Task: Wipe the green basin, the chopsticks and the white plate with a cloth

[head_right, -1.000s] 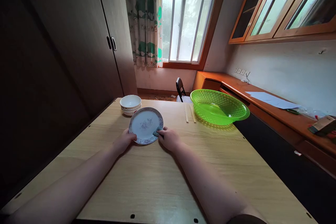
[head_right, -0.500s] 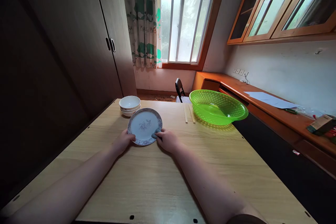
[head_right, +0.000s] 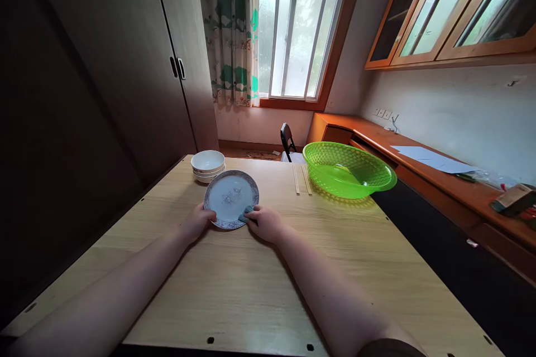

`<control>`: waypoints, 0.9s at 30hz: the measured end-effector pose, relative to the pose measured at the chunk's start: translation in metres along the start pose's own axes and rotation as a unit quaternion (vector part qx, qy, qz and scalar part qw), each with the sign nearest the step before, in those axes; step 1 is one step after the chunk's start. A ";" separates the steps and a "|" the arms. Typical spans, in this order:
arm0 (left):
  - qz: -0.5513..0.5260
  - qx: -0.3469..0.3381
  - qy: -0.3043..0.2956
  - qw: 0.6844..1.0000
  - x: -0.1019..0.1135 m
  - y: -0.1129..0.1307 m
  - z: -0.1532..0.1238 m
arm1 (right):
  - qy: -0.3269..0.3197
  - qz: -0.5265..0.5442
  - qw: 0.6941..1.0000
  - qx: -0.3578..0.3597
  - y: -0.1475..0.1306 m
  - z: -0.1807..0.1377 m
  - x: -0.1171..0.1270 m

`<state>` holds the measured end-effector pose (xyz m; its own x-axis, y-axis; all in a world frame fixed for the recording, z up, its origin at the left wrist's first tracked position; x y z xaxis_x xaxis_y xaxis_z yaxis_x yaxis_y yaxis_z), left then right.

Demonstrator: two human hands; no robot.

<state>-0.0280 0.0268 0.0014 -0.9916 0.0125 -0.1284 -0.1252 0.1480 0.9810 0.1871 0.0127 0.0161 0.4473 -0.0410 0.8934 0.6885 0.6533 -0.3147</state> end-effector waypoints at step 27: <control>0.006 0.007 0.002 1.000 0.002 -0.004 0.003 | 0.011 0.009 0.999 -0.038 0.004 0.000 0.007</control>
Point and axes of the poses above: each hand's wrist, its own z-axis towards the middle knuckle, its own x-axis out of the back of the hand, y = z × x, the point moved 4 cm from there along z, towards the middle knuckle, and after that the axes turned 3 degrees about x, right-handed, at the moved point
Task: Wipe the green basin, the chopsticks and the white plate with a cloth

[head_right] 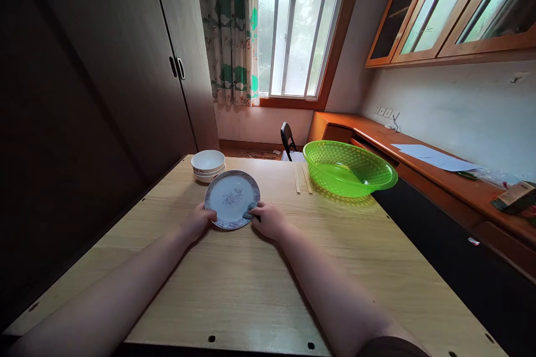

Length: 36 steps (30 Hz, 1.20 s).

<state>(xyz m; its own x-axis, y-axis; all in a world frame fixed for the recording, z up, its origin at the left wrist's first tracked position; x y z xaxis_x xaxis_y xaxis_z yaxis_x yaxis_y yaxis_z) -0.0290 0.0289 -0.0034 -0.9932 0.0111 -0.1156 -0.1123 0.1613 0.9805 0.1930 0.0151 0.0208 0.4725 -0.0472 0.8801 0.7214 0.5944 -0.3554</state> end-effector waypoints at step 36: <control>0.035 -0.018 -0.009 0.999 -0.008 0.012 -0.014 | 0.076 0.053 0.970 -0.224 0.025 0.002 -0.001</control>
Point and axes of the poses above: each hand's wrist, its own z-axis towards the middle knuckle, its own x-axis out of the back of the hand, y = z × x, the point moved 4 cm from there along z, towards the middle knuckle, and after that the axes turned 3 degrees about x, right-handed, at the moved point
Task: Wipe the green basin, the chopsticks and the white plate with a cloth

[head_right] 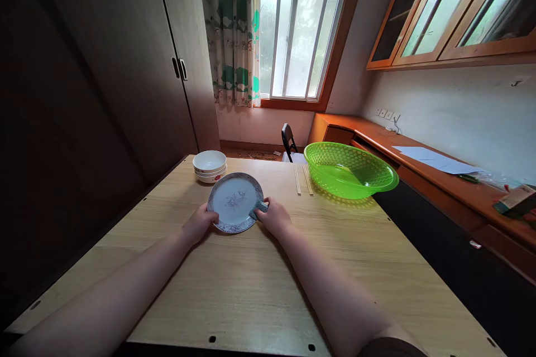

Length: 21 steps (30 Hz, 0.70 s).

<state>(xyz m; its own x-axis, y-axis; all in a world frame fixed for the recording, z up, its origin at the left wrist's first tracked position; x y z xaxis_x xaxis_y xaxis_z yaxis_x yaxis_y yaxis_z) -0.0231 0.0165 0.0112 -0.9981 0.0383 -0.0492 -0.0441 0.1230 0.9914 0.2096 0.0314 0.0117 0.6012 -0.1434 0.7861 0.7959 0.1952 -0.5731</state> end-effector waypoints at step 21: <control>-0.190 -0.033 -0.018 0.981 0.003 0.002 -0.005 | -0.116 0.420 0.886 -0.160 -0.020 -0.012 -0.025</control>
Point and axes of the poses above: each hand's wrist, its own z-axis towards the middle knuckle, its own x-axis out of the back of the hand, y = z × x, the point moved 4 cm from there along z, towards the middle knuckle, and after that the axes turned 3 degrees about x, right-handed, at the moved point
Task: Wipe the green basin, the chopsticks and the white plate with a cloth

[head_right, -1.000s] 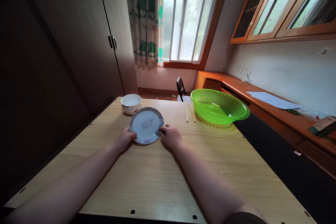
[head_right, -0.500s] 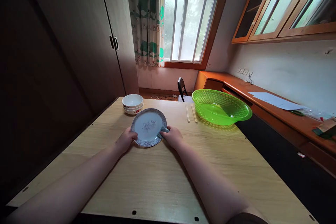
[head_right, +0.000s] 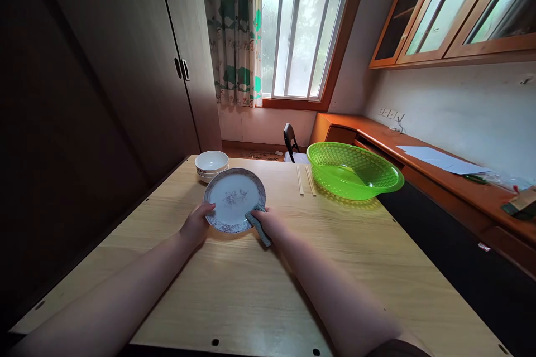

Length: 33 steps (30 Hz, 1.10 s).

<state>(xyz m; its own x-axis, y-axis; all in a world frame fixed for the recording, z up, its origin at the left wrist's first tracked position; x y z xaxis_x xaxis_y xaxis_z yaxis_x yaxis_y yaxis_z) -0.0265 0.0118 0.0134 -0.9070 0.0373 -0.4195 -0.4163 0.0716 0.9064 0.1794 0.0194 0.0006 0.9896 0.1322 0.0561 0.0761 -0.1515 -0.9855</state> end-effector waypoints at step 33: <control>0.037 0.055 -0.032 0.997 -0.020 -0.009 -0.009 | 0.026 -0.013 0.999 0.031 -0.006 0.002 0.010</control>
<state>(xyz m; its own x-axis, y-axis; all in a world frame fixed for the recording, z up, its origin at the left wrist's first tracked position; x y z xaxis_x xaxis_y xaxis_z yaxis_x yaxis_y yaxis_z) -0.0053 0.0016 0.0143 -0.9274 0.1096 -0.3577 -0.3363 0.1752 0.9253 0.1889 0.0235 0.0064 0.9925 0.0837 0.0891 0.0964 -0.0873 -0.9915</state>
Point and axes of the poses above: each hand's wrist, its own z-axis towards the middle knuckle, its own x-axis out of the back of the hand, y = z × x, the point moved 4 cm from there along z, towards the middle knuckle, and after that the axes turned 3 degrees about x, right-handed, at the moved point
